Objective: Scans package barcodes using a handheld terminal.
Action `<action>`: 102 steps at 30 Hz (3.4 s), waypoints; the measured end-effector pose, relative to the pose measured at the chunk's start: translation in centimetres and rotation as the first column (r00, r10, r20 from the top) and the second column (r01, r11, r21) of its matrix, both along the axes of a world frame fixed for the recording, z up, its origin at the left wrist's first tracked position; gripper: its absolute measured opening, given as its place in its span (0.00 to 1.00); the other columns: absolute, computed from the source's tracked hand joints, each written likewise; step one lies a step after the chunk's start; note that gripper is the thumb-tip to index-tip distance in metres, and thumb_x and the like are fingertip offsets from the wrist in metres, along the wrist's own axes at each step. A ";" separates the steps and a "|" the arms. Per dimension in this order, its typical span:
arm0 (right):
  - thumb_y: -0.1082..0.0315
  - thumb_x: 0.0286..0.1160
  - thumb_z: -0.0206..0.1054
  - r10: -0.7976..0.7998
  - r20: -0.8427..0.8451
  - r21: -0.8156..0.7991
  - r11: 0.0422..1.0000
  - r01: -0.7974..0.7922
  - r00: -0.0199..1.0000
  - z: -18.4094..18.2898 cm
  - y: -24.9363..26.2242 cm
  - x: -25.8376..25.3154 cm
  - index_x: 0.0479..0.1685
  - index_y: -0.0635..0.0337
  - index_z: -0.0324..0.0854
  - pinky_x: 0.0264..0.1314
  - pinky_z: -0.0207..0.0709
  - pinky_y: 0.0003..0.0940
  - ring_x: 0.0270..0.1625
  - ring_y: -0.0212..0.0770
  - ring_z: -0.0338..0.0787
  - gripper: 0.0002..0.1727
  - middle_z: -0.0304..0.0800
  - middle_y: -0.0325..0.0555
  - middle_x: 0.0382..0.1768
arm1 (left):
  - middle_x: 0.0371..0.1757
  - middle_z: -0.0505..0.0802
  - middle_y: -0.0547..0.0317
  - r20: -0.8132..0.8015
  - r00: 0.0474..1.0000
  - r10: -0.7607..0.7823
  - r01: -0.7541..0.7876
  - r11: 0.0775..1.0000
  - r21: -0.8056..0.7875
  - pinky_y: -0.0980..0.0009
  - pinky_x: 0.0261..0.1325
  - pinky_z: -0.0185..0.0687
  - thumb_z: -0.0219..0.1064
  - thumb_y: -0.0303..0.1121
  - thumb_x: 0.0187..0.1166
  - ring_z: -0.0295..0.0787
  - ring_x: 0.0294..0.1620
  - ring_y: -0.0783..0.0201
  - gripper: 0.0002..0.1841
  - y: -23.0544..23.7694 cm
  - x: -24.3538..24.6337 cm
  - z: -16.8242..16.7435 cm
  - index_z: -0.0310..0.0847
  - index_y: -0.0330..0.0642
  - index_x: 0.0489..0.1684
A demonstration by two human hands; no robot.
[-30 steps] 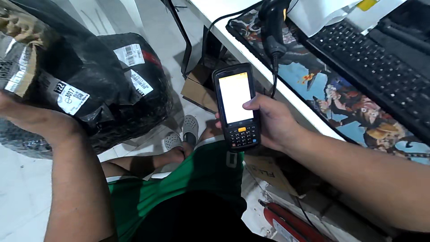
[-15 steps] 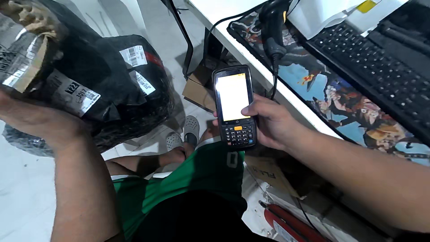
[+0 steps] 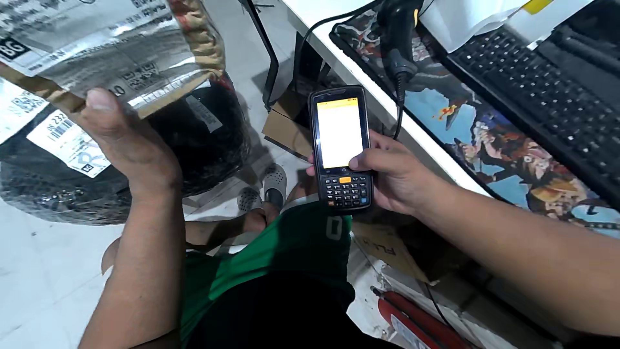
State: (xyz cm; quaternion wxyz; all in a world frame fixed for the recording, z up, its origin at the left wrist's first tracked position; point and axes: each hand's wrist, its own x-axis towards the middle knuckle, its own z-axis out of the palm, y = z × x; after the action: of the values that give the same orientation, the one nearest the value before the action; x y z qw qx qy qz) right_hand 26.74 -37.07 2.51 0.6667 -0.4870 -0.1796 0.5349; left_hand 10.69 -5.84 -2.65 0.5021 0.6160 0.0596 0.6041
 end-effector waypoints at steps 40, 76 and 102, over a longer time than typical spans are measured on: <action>0.73 0.67 0.55 0.114 -0.058 0.061 0.992 -0.110 0.992 -0.6 -0.3 0.4 0.84 0.48 0.57 0.59 0.89 0.54 0.67 0.60 0.88 0.38 0.80 0.63 0.71 | 0.81 0.71 0.41 -0.302 0.951 -0.068 0.081 0.996 0.033 0.64 0.85 0.69 0.56 0.70 0.79 0.72 0.81 0.63 0.59 -2.3 3.4 -3.6 0.31 0.22 0.87; 0.48 0.88 0.50 -0.017 -0.054 0.001 1.000 0.017 0.998 -0.5 0.1 0.2 0.72 0.54 0.72 0.58 0.90 0.54 0.58 0.56 0.93 0.26 0.88 0.60 0.59 | 0.78 0.76 0.49 -0.313 0.923 -0.224 0.166 0.965 -0.202 0.63 0.81 0.75 0.57 0.69 0.79 0.77 0.77 0.64 0.55 -4.3 3.3 -5.8 0.35 0.32 0.90; 0.68 0.74 0.52 -0.075 0.053 -0.145 0.986 0.082 0.996 -0.2 0.2 -0.3 0.68 0.60 0.71 0.54 0.91 0.50 0.56 0.56 0.94 0.22 0.89 0.63 0.58 | 0.76 0.78 0.51 -0.309 0.921 -0.237 0.181 0.963 -0.199 0.64 0.79 0.77 0.60 0.69 0.77 0.79 0.75 0.66 0.55 -4.4 3.2 -6.0 0.37 0.32 0.88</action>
State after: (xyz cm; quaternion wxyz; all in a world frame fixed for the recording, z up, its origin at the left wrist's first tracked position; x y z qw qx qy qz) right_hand 26.49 -36.84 2.33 0.6451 -0.5542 -0.1359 0.5083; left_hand 13.84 -10.22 -8.68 0.5965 0.6671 0.1267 0.4279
